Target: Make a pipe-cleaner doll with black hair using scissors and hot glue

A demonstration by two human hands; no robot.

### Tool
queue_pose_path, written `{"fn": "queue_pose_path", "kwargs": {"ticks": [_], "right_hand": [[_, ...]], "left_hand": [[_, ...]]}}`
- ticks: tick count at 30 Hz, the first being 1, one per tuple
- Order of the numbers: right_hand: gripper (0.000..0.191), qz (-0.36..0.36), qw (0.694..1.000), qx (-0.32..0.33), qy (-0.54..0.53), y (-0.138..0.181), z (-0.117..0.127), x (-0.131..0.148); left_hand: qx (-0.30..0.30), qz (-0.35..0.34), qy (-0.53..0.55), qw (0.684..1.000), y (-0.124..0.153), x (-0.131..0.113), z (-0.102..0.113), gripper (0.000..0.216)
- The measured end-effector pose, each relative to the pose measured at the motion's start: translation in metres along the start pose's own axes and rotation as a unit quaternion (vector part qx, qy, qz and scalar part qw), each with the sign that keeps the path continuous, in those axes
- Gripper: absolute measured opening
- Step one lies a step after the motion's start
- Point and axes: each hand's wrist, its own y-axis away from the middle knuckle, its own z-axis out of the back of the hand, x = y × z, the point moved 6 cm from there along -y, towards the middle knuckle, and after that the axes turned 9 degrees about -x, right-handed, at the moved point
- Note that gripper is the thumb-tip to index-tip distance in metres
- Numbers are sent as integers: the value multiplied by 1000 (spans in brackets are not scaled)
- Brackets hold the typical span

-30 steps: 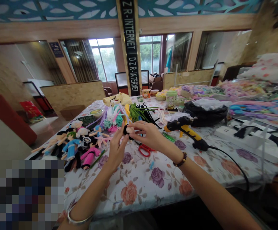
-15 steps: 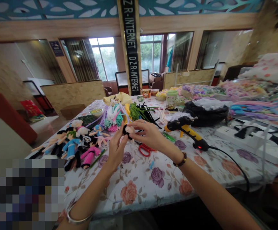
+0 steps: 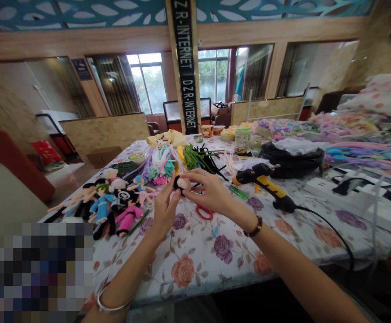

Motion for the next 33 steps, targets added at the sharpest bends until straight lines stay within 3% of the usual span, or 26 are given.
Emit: {"fn": "queue_pose_path", "kwargs": {"ticks": [18, 33], "right_hand": [[34, 12, 999, -41, 13, 4, -4, 1], [36, 6, 1000, -19, 1, 2, 0, -1]], "left_hand": [[-3, 28, 20, 999, -2, 6, 0, 49], [16, 11, 42, 999, -1, 8, -2, 52]]}}
